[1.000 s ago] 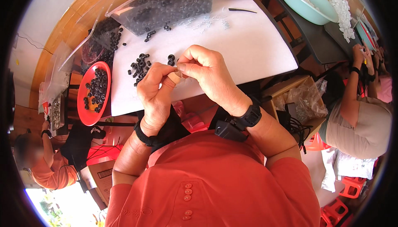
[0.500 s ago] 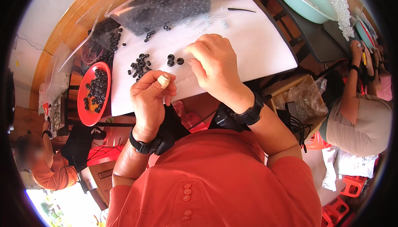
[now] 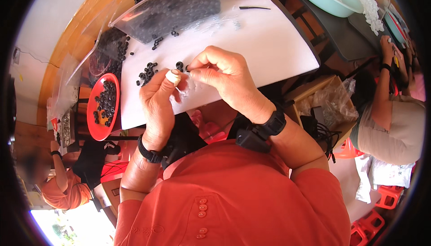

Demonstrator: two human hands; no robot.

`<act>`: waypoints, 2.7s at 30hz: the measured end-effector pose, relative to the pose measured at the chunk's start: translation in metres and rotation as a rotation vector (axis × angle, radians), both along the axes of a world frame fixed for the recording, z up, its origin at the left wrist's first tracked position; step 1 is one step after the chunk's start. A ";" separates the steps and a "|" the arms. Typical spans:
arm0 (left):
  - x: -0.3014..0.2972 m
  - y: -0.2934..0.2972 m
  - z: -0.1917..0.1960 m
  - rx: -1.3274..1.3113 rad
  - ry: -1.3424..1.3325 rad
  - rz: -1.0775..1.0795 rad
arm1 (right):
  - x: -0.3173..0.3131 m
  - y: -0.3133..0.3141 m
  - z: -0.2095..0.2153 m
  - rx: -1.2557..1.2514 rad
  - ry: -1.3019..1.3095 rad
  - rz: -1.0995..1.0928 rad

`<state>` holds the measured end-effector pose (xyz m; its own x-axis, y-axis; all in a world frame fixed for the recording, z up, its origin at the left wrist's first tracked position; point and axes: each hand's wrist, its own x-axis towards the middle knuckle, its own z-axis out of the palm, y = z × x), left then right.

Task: The worker is picking up and sorting small black components on a white workbench surface.

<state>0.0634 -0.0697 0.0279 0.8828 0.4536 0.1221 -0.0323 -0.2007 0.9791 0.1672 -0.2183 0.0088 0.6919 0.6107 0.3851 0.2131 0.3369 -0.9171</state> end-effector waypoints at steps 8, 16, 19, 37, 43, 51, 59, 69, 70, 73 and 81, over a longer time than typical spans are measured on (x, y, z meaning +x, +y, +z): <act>0.035 0.025 -0.009 1.202 -0.137 -0.036 | 0.011 -0.006 -0.013 0.061 0.141 -0.145; 0.030 0.015 -0.002 1.232 -0.181 -0.017 | 0.008 -0.009 -0.016 0.060 0.105 -0.163; 0.011 0.010 0.000 1.013 -0.200 -0.093 | 0.000 -0.010 -0.017 -0.018 -0.126 -0.157; -0.040 0.022 -0.011 -0.485 0.104 -0.191 | -0.027 0.015 0.000 -0.135 -0.692 -0.157; -0.048 0.029 -0.013 -0.471 0.076 -0.204 | -0.035 0.018 0.010 -0.125 -0.556 -0.042; -0.061 0.029 -0.016 -0.609 0.022 -0.227 | -0.041 0.022 0.016 -0.195 -0.563 0.028; -0.076 0.030 -0.017 -0.595 0.013 -0.146 | -0.055 0.036 0.006 -0.116 -0.851 -0.086; -0.110 0.055 -0.019 -0.740 -0.084 0.007 | -0.068 0.073 0.007 -0.134 -0.733 0.102; -0.113 0.056 -0.016 -0.682 -0.088 0.052 | -0.063 0.082 0.010 -0.160 -0.788 -0.028; -0.115 0.060 -0.013 -0.631 -0.107 0.120 | -0.053 0.105 0.013 -0.286 -1.002 -0.219; -0.123 0.068 -0.019 -0.701 -0.191 0.101 | -0.051 0.128 -0.002 -0.565 -1.252 -0.146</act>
